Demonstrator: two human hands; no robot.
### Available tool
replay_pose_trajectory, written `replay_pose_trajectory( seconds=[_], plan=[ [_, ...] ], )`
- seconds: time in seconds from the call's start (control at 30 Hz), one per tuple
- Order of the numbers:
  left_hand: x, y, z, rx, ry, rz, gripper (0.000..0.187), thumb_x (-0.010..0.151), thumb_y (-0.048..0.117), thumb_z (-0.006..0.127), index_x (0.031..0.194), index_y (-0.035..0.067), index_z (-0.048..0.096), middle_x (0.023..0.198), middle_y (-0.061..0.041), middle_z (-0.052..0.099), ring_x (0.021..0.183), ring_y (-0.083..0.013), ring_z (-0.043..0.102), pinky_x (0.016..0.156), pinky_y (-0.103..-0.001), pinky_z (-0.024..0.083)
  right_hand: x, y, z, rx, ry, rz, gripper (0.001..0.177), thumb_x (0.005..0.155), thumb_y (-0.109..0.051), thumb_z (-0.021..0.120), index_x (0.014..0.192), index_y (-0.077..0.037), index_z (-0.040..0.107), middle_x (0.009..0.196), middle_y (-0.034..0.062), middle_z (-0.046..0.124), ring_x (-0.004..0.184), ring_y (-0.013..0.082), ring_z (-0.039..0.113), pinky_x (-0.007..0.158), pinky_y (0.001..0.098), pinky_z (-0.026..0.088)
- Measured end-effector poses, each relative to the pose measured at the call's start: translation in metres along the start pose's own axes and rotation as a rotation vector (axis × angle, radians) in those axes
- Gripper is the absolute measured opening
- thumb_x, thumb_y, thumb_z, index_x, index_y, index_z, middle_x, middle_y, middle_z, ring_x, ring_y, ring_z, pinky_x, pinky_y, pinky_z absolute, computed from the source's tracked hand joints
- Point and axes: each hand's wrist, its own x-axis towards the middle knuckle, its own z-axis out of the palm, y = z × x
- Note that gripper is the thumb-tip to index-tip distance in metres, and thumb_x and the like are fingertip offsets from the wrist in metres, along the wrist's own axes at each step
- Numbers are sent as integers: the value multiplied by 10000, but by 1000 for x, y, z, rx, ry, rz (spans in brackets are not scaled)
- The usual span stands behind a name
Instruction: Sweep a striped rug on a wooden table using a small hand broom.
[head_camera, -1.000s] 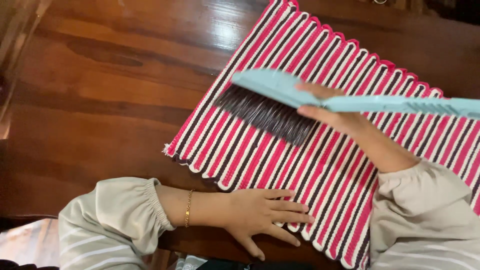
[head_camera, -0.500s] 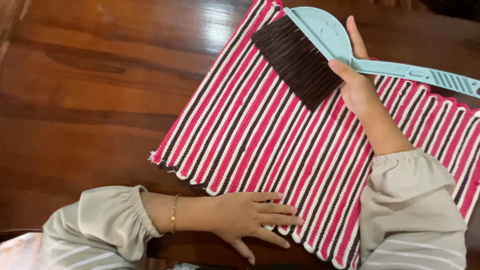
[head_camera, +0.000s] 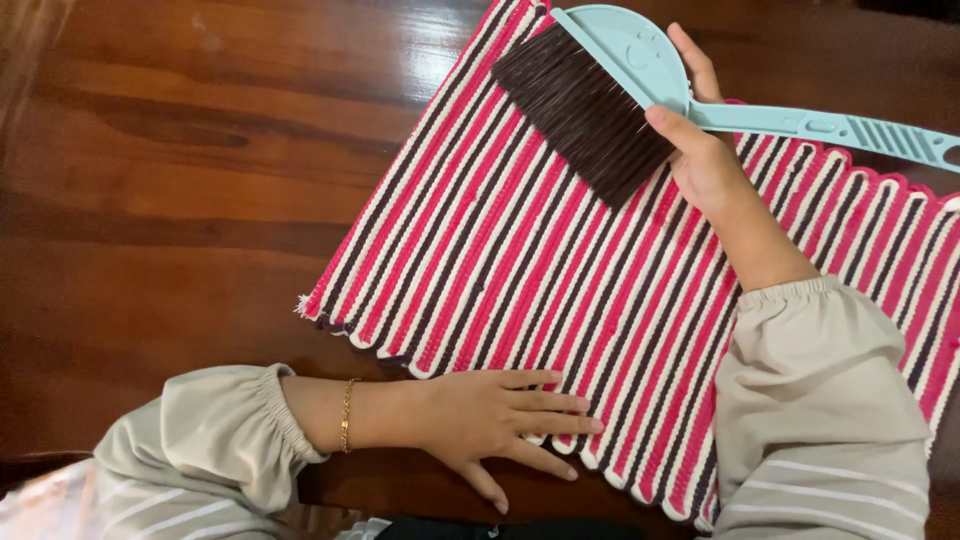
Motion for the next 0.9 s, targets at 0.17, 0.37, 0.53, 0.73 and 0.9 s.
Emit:
replay_pose_trajectory(
  seconds=[0.17, 0.37, 0.53, 0.73, 0.9],
  plan=[
    [1, -1, 0, -1, -13, -1, 755, 860, 687, 577, 1484, 264, 531, 1673, -106, 283, 1553, -267, 292, 1289, -488, 185, 1, 1, -1, 10, -12, -1, 789, 1013, -83, 678, 1672, -223, 268, 1601, 91, 454, 1545, 223, 396, 1341, 360, 275],
    [0, -1, 1, -10, -7, 3, 743, 873, 686, 567, 1484, 265, 535, 1676, -101, 283, 1555, -267, 297, 1290, -484, 194, 0, -1, 0, -41, -13, -6, 774, 1018, -126, 669, 1665, -231, 257, 1673, 76, 416, 1593, 232, 337, 1358, 386, 218],
    [-1, -1, 4, -17, 12, 3, 741, 877, 690, 563, 1487, 270, 533, 1678, -97, 283, 1563, -262, 294, 1292, -484, 195, -1, -2, 3, -89, 1, -4, 749, 1022, -156, 642, 1660, -246, 259, 1684, 50, 398, 1601, 232, 305, 1352, 409, 175],
    [-1, 0, 4, 11, 4, 0, 745, 872, 694, 560, 1487, 273, 534, 1675, -95, 284, 1559, -260, 292, 1286, -484, 194, 0, 2, -2, -80, 7, -9, 729, 1026, -168, 640, 1655, -248, 279, 1677, 48, 410, 1595, 231, 318, 1350, 409, 180],
    [-1, -1, 5, -5, -11, 2, 747, 881, 694, 551, 1496, 271, 523, 1681, -96, 271, 1567, -264, 279, 1295, -490, 181, 1, 2, -4, -51, 7, 8, 754, 1028, -176, 678, 1659, -237, 270, 1658, 78, 429, 1582, 232, 337, 1351, 406, 206]
  ],
)
